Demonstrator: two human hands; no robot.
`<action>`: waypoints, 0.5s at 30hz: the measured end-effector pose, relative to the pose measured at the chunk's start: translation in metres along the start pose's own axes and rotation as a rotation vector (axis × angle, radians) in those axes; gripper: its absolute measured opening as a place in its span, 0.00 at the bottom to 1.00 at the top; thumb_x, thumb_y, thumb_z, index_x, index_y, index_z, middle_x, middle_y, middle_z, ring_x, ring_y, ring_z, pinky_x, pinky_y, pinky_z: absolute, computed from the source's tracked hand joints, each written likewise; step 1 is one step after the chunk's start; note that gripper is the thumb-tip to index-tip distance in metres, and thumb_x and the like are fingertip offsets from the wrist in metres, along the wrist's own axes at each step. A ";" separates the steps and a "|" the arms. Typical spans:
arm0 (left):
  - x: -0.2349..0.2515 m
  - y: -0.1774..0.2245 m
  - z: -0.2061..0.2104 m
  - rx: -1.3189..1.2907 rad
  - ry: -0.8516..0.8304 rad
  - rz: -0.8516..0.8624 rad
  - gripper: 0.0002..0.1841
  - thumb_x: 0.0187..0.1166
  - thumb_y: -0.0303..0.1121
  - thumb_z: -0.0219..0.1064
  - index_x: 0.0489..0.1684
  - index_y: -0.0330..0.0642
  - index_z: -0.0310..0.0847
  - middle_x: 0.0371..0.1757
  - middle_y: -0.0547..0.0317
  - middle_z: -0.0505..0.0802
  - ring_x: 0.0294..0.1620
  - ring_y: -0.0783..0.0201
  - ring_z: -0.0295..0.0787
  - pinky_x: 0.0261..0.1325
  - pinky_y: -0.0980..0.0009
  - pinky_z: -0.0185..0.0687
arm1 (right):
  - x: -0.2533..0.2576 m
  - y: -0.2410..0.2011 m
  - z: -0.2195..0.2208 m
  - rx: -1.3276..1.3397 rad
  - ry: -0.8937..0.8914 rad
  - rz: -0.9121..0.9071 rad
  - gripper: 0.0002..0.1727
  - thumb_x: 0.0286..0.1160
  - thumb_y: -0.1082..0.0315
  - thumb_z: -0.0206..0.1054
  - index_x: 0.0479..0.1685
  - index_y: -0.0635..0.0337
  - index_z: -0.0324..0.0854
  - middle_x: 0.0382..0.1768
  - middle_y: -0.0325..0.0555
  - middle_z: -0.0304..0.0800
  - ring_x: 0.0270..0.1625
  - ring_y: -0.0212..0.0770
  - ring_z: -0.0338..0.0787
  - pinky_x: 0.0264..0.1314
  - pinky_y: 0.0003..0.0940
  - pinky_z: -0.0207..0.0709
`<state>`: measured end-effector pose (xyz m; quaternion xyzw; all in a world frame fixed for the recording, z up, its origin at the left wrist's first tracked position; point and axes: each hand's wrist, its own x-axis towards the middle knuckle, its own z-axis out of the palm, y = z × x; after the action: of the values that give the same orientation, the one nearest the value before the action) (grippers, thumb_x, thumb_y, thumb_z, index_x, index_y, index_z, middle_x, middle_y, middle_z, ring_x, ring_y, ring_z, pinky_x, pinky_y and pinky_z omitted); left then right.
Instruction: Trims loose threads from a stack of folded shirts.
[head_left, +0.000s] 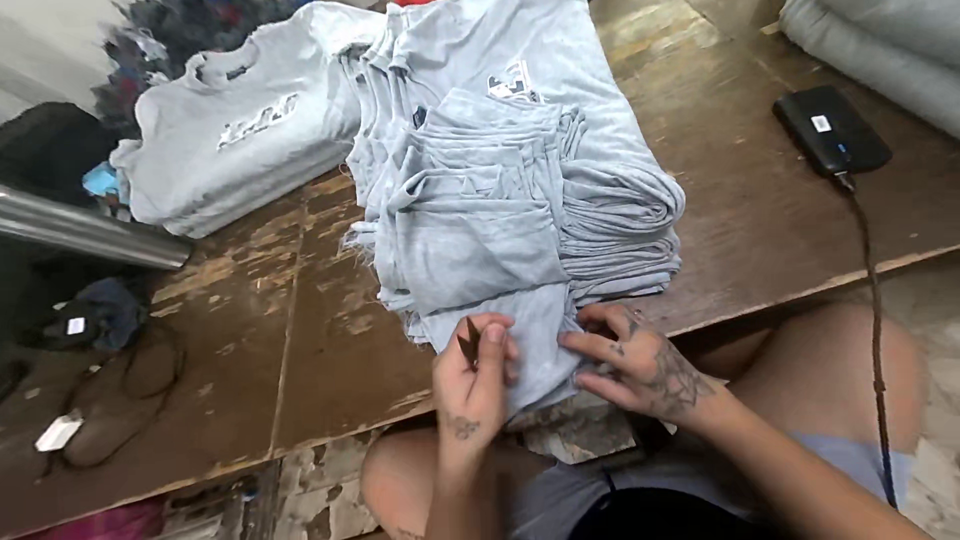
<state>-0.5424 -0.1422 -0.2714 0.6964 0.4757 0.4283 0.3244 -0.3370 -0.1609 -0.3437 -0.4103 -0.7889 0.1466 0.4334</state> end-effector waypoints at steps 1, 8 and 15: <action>0.003 0.000 0.013 -0.115 -0.004 -0.076 0.14 0.90 0.30 0.51 0.50 0.29 0.81 0.25 0.73 0.87 0.21 0.83 0.81 0.25 0.84 0.80 | -0.001 0.002 0.001 0.009 0.036 -0.024 0.13 0.81 0.59 0.65 0.48 0.56 0.92 0.45 0.57 0.92 0.50 0.52 0.92 0.55 0.45 0.85; -0.001 -0.035 0.015 -0.304 -0.230 0.016 0.28 0.90 0.53 0.52 0.68 0.34 0.67 0.35 0.75 0.88 0.25 0.84 0.78 0.27 0.84 0.75 | -0.031 0.017 -0.052 0.052 -0.049 -0.019 0.17 0.87 0.60 0.57 0.33 0.61 0.83 0.30 0.50 0.89 0.44 0.43 0.92 0.66 0.36 0.82; -0.002 -0.033 0.017 -0.225 -0.303 0.083 0.26 0.90 0.50 0.54 0.67 0.31 0.66 0.43 0.66 0.91 0.33 0.80 0.83 0.35 0.80 0.79 | 0.002 0.002 -0.008 -0.061 -0.033 0.038 0.16 0.80 0.55 0.66 0.45 0.60 0.90 0.41 0.53 0.95 0.48 0.54 0.94 0.58 0.53 0.83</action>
<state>-0.5399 -0.1335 -0.3075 0.7313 0.3416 0.3819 0.4502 -0.3304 -0.1588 -0.3392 -0.4356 -0.7922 0.1376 0.4047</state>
